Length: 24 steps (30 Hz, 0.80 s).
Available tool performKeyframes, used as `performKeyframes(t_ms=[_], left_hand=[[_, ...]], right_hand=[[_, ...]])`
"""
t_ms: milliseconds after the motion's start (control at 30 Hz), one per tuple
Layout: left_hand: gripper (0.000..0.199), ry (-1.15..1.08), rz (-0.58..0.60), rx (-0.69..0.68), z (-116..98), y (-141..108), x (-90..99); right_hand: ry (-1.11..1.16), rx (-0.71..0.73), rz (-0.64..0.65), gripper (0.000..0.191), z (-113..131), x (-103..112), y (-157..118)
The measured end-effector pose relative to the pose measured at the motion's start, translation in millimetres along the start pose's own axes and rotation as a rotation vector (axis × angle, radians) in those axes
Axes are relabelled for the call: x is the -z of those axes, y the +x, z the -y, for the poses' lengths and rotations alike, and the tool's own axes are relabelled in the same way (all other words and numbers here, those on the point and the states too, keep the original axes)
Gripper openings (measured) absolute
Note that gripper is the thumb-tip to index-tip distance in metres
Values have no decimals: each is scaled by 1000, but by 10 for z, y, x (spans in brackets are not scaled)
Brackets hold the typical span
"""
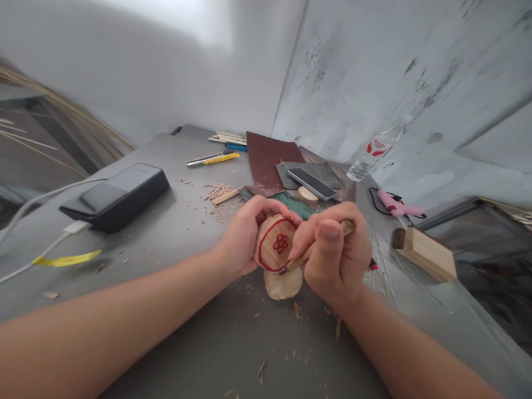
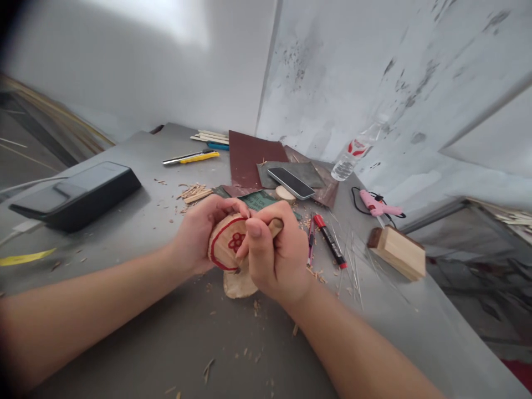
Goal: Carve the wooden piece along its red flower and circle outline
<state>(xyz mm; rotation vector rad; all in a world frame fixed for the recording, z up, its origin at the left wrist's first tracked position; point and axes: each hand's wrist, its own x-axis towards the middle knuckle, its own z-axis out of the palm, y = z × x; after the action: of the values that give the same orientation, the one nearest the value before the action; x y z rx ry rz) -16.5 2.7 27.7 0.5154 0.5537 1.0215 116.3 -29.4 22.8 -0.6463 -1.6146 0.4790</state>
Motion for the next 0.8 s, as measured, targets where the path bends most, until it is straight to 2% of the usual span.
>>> performKeyframes(t_ms=[67, 200, 367, 600, 733, 800], left_hand=[[26, 44, 62, 13, -13, 6, 17], [22, 122, 188, 124, -63, 12, 45], [21, 97, 133, 125, -57, -14, 59], [17, 87, 308, 104, 87, -30, 57], [14, 89, 284, 99, 87, -14, 12], [16, 117, 277, 84, 82, 4, -1]], right_hand=[[-6, -5, -6, 15, -2, 23, 11], [-29, 6, -4, 16, -11, 57, 36], [55, 50, 34, 15, -16, 22, 67], [68, 41, 14, 12, 12, -12, 74], [70, 114, 55, 14, 68, -18, 75], [1, 143, 76, 17, 91, -12, 59]])
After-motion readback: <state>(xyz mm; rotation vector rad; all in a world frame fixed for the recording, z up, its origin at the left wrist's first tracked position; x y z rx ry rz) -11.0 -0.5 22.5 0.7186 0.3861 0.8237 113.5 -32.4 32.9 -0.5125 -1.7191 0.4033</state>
